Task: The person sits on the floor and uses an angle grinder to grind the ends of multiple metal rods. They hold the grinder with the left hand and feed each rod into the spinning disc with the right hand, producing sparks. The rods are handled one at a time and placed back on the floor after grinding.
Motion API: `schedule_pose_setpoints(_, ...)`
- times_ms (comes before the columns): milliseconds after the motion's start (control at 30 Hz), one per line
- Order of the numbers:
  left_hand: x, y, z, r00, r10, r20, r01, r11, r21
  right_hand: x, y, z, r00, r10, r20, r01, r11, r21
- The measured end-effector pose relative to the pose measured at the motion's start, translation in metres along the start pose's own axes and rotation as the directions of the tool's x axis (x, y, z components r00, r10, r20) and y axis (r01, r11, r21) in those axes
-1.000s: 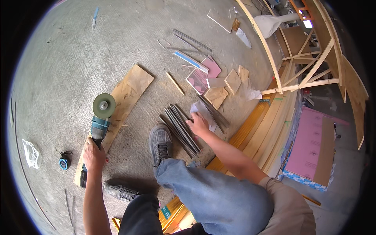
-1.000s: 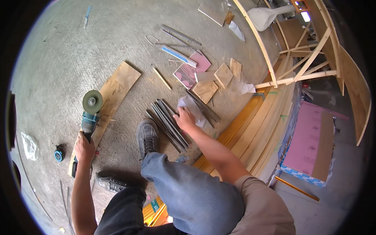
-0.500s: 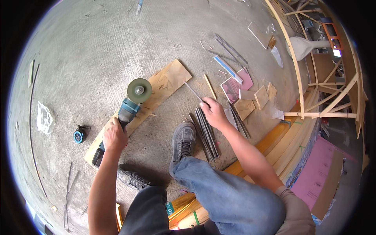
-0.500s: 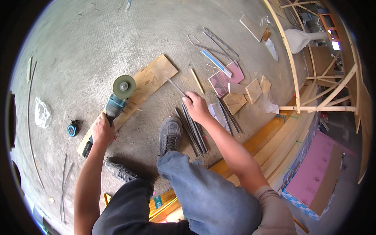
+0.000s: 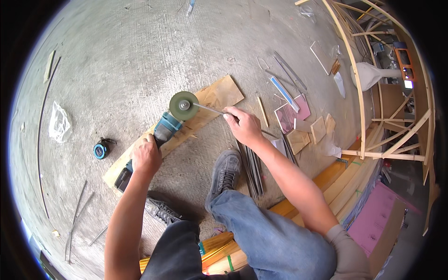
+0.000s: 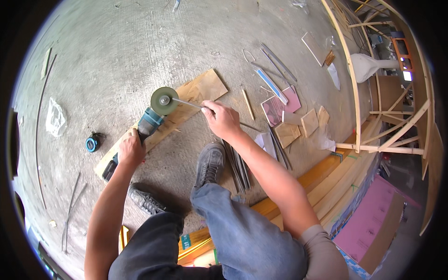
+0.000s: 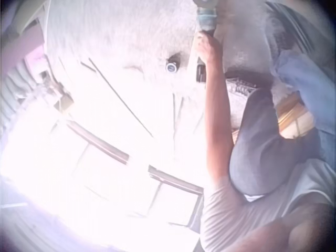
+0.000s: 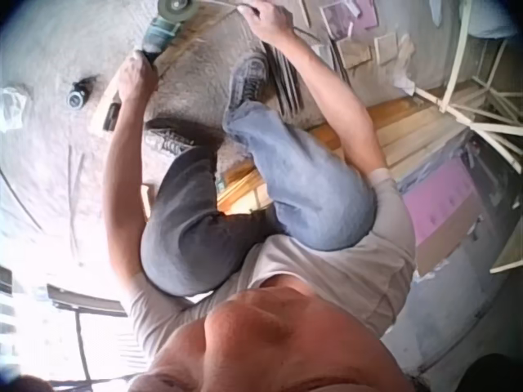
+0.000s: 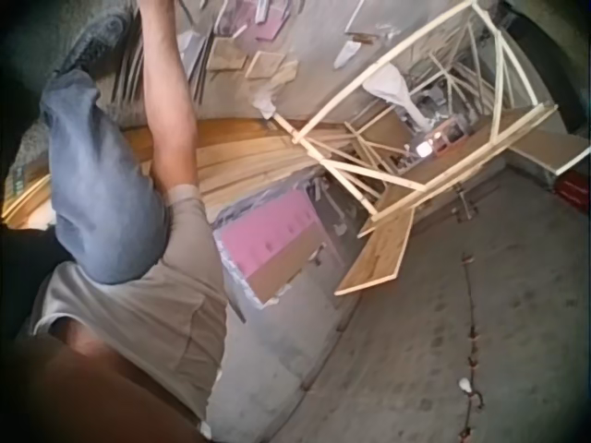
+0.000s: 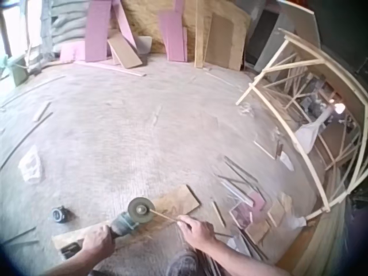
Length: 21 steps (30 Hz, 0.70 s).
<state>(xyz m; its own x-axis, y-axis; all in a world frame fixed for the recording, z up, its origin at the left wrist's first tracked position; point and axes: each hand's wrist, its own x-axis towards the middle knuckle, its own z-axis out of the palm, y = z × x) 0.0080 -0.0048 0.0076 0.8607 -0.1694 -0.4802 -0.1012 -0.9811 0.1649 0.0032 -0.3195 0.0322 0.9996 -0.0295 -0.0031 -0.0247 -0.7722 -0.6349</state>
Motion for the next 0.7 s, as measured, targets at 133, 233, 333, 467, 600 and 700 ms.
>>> schedule_pose_setpoints(133, 0.000, -0.003, 0.001, 1.000, 0.004, -0.011, -0.005, 0.999, -0.043, 0.001, -0.003, 0.000, 0.999, -0.025, -0.038, 0.024, 0.999, -0.047)
schedule_pose_setpoints(233, -0.001, -0.003, 0.000, 1.000, 0.004, -0.009, -0.004, 0.999, -0.045, 0.001, -0.003, 0.001, 0.992, -0.091, -0.093, 0.084, 0.993, -0.078)
schedule_pose_setpoints(333, 0.001, -0.003, 0.002, 1.000, 0.006, -0.011, -0.007, 0.999, -0.047, 0.001, 0.001, 0.002, 0.980, -0.150, -0.127, 0.130, 0.980, -0.150)
schedule_pose_setpoints(467, 0.000, -0.002, 0.000, 1.000, 0.007, -0.009, -0.008, 0.999, -0.050, 0.000, -0.002, 0.001, 0.965, -0.231, -0.127, 0.198, 0.953, -0.231)
schedule_pose_setpoints(600, 0.000, -0.003, 0.001, 1.000, 0.008, -0.016, -0.009, 0.998, -0.055, -0.002, -0.009, 0.000, 0.952, -0.291, -0.089, 0.253, 0.920, -0.300)
schedule_pose_setpoints(700, 0.000, -0.004, 0.002, 1.000, 0.008, -0.013, -0.009, 0.998, -0.058, -0.003, -0.009, -0.001, 0.947, -0.316, -0.066, 0.281, 0.908, -0.310)
